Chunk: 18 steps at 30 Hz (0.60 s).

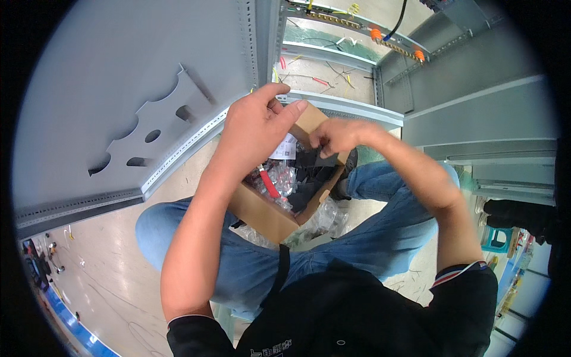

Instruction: The person unpacks small black electrical components from a cardboard box and installs them into an open electrical panel. They use a red utility knife to open plastic packaging and then place the components onto a DIN rail inside the panel.

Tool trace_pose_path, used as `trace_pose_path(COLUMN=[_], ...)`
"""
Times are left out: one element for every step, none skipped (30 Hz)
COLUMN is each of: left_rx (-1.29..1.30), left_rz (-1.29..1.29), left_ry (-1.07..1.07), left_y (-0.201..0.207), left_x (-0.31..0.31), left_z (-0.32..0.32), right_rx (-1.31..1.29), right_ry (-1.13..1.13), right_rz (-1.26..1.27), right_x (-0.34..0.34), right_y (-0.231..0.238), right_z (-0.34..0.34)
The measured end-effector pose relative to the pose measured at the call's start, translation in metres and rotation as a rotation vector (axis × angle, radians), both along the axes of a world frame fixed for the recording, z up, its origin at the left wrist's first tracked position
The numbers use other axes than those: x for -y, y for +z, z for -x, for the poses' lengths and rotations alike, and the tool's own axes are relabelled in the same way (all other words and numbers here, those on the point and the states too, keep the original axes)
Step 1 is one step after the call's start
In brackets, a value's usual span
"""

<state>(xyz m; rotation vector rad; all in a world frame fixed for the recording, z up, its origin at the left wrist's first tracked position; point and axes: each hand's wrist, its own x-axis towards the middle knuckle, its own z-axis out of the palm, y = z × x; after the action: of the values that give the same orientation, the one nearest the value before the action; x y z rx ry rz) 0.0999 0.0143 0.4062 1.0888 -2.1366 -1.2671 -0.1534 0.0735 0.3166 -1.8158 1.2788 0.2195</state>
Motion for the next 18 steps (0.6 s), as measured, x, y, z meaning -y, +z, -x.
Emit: trace_pose_path(left_rx=[-0.039,-0.069,-0.094,-0.167,-0.235,-0.297,-0.315,-0.362,-0.408,-0.453,-0.484,-0.541,-0.618,-0.697,-0.744,-0.801,-0.858,-0.806], left_rz=[-0.132,-0.264,-0.397,-0.539,-0.684,-0.831,-1.032,-1.067,-1.104,-1.145,-1.216,-1.237,-1.258,-1.28,-1.261,-1.24,-1.218,-1.176], left_ry=[-0.016,-0.025,-0.038,-0.1,-0.168,-0.232,-0.281,-0.333,-0.383,-0.423,-0.365,-0.333,-0.356,-0.379,-0.346,-0.304,-0.262,-0.183], left_y=[-0.002,-0.006,-0.01,-0.013,-0.016,-0.016,-0.009,-0.006,-0.003,-0.002,-0.005,-0.019,-0.02,-0.02,-0.019,-0.02,-0.02,-0.02], left_x=[0.0,0.0,-0.001,-0.004,-0.006,-0.009,-0.013,-0.015,-0.015,-0.014,-0.014,-0.011,-0.009,-0.01,-0.008,-0.008,-0.008,-0.009], left_z=[0.006,0.01,0.013,0.016,0.018,0.02,0.019,0.021,0.022,0.022,0.021,0.015,0.014,0.015,0.018,0.019,0.02,0.022], right_rx=[0.077,0.16,0.243,0.33,0.358,0.387,0.388,0.411,0.508,0.606,0.611,0.616,0.615,0.598,0.579,0.556,0.499,0.44], right_ry=[-0.022,-0.039,-0.079,-0.122,-0.094,-0.065,-0.062,-0.085,-0.132,-0.175,-0.234,-0.292,-0.346,-0.359,-0.372,-0.374,-0.362,-0.349], right_rz=[0.004,0.01,0.012,0.017,0.072,0.13,0.144,0.155,0.233,0.31,0.327,0.343,0.365,0.452,0.538,0.617,0.698,0.776], right_x=[0.004,0.006,0.006,0.006,0.007,0.008,0.007,0.004,0.003,0.001,-0.001,-0.002,0.0,0.002,0.005,0.006,0.003,0.0], right_y=[0.023,0.044,0.07,0.094,0.112,0.127,0.138,0.137,0.128,0.116,0.118,0.123,0.127,0.122,0.115,0.109,0.103,0.096], right_z=[0.003,0.002,-0.004,-0.01,-0.014,-0.018,-0.02,-0.017,-0.013,-0.012,-0.015,-0.018,-0.018,-0.019,-0.02,-0.022,-0.021,-0.022])
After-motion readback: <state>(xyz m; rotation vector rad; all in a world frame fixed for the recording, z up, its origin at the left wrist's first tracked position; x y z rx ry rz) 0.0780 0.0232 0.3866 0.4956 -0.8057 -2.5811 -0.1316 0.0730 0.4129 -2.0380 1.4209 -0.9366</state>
